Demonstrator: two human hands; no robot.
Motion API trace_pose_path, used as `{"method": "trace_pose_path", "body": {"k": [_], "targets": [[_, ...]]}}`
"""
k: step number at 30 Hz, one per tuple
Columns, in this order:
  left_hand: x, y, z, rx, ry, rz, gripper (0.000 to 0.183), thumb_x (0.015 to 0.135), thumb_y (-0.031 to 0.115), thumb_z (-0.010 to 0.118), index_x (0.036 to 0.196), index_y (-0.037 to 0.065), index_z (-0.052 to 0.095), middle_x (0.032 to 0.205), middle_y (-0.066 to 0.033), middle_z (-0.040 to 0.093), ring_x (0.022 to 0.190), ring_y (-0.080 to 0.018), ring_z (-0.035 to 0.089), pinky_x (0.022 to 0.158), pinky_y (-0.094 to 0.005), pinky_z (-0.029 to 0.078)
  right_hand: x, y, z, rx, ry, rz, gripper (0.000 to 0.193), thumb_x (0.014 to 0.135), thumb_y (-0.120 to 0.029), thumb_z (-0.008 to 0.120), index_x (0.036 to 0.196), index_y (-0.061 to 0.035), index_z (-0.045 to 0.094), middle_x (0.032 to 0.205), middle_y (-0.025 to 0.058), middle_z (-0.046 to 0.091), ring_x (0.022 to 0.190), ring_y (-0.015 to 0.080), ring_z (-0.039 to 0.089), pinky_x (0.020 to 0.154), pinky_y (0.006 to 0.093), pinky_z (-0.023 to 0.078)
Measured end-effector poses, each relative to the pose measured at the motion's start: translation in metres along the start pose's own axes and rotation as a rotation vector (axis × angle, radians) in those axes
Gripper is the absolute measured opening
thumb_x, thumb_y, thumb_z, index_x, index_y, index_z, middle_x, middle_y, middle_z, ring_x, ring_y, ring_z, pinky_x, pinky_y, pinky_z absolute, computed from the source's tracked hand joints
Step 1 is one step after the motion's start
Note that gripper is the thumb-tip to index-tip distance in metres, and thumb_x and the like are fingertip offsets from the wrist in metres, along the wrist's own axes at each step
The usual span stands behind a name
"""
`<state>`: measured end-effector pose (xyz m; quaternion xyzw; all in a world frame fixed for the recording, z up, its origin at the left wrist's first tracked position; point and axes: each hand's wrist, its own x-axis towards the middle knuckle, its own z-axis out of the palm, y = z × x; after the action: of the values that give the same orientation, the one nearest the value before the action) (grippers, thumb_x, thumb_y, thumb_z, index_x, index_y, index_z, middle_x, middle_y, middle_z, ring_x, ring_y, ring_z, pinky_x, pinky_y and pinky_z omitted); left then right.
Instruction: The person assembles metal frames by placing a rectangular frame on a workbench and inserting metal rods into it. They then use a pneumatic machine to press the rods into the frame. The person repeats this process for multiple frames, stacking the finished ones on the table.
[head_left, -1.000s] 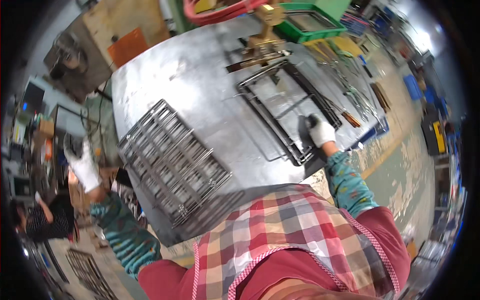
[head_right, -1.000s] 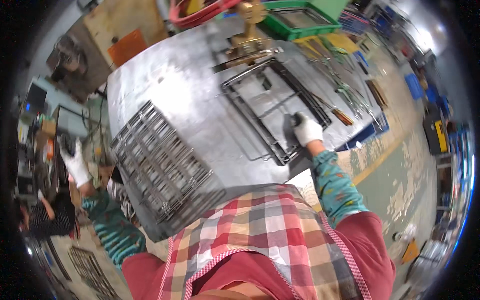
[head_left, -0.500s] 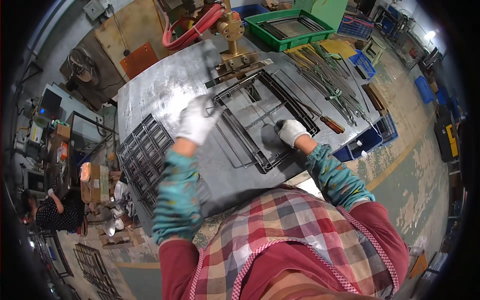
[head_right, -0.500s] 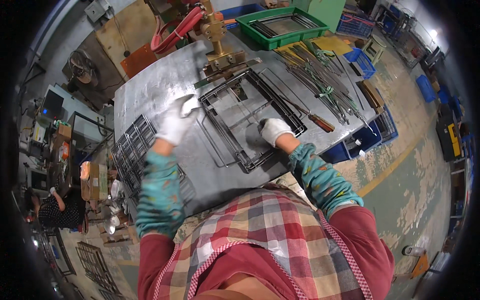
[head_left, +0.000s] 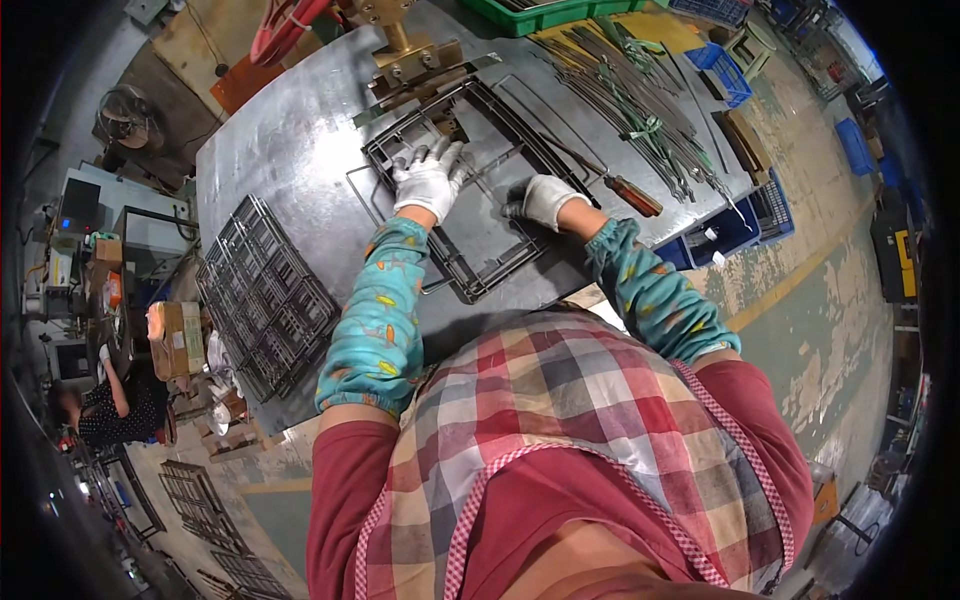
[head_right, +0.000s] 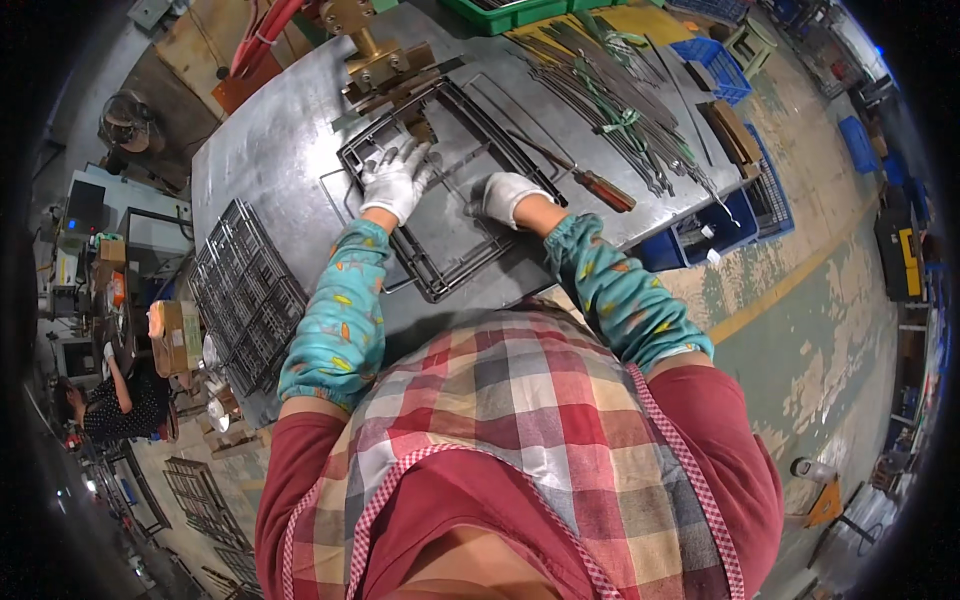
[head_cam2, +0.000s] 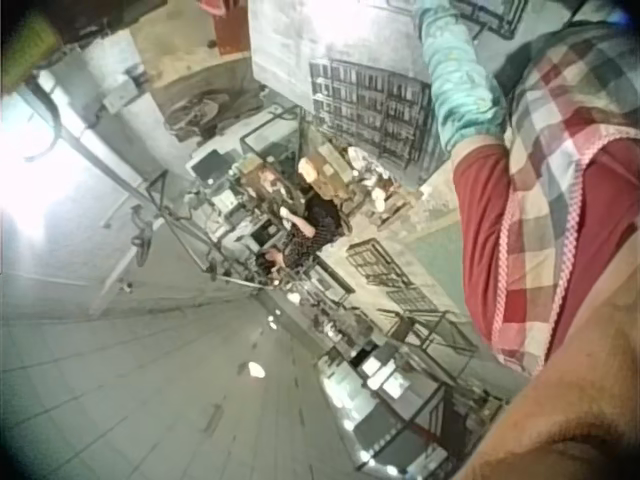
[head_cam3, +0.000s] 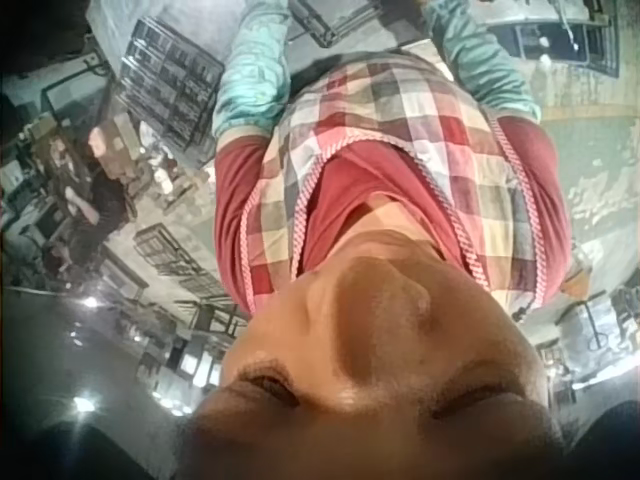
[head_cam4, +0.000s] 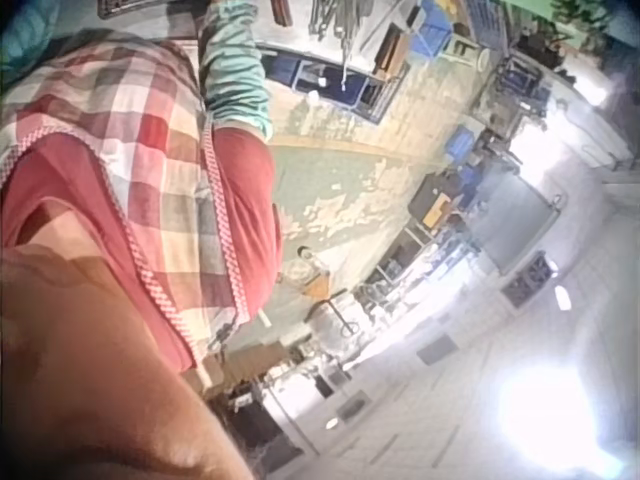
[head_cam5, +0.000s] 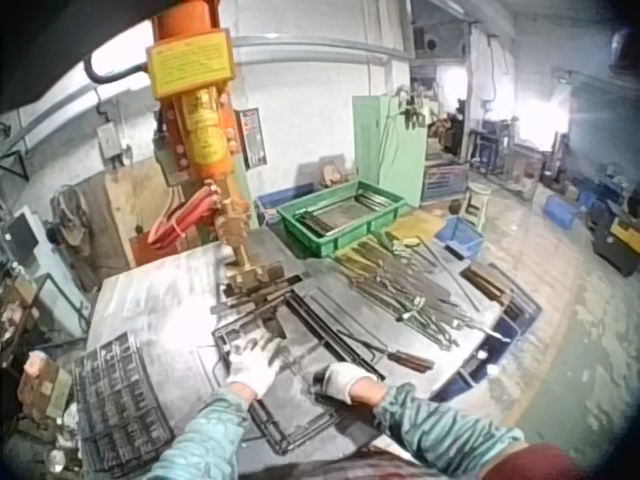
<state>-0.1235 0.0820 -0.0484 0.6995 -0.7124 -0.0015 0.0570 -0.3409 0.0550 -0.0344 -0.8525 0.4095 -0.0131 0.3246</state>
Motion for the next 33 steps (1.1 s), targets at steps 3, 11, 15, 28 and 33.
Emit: {"method": "trace_pose_path", "body": {"k": [3, 11, 15, 28, 33], "targets": [[0.003, 0.003, -0.001, 0.001, 0.017, 0.01, 0.049, 0.09, 0.048, 0.039, 0.134, 0.026, 0.041, 0.142, -0.0015, 0.037, 0.129, -0.0262, 0.035, 0.104, -0.0557, 0.019, -0.001, -0.003, 0.0, 0.046, 0.012, 0.018, 0.032, 0.078, -0.038, 0.062, 0.095, -0.0113, 0.066, 0.089, 0.0143, 0.065, 0.083, 0.0333, 0.061, 0.073, 0.0387, 0.048], [0.002, -0.007, 0.004, 0.049, 0.039, 0.041, 0.05, 0.088, 0.047, 0.04, 0.135, 0.029, 0.039, 0.142, 0.0014, 0.037, 0.127, -0.0221, 0.036, 0.102, -0.0554, 0.021, -0.02, 0.017, -0.025, 0.371, 0.469, -0.027, 0.04, 0.079, -0.036, 0.065, 0.103, -0.0043, 0.062, 0.094, 0.0198, 0.064, 0.087, 0.0341, 0.062, 0.076, 0.0357, 0.049], [0.009, -0.015, 0.008, 0.031, 0.065, 0.101, 0.048, 0.088, 0.042, 0.045, 0.135, 0.029, 0.039, 0.141, 0.0023, 0.038, 0.127, -0.0204, 0.037, 0.102, -0.0535, 0.02, -0.045, 0.112, -0.091, 0.16, 0.913, 0.037, 0.029, 0.08, -0.028, 0.064, 0.096, -0.0041, 0.063, 0.092, 0.0181, 0.065, 0.085, 0.034, 0.062, 0.075, 0.0372, 0.049], [0.009, -0.026, 0.011, 0.007, 0.149, 0.17, 0.049, 0.087, 0.033, 0.053, 0.134, 0.027, 0.041, 0.138, -0.0016, 0.042, 0.125, -0.0209, 0.039, 0.105, -0.0467, 0.019, -0.085, 0.189, -0.108, -0.25, 0.583, 0.57, 0.027, 0.073, -0.023, 0.064, 0.094, -0.0068, 0.062, 0.088, 0.0206, 0.063, 0.086, 0.0368, 0.061, 0.074, 0.0416, 0.048], [0.007, -0.022, 0.006, -0.003, 0.1, 0.12, 0.049, 0.087, 0.035, 0.052, 0.134, 0.028, 0.041, 0.139, -0.0002, 0.04, 0.126, -0.02, 0.038, 0.105, -0.0475, 0.018, -0.08, 0.185, -0.124, -0.186, 0.84, 0.526, 0.023, 0.077, -0.014, 0.057, 0.1, -0.0122, 0.062, 0.1, 0.016, 0.063, 0.095, 0.0337, 0.059, 0.08, 0.0414, 0.048]]}}
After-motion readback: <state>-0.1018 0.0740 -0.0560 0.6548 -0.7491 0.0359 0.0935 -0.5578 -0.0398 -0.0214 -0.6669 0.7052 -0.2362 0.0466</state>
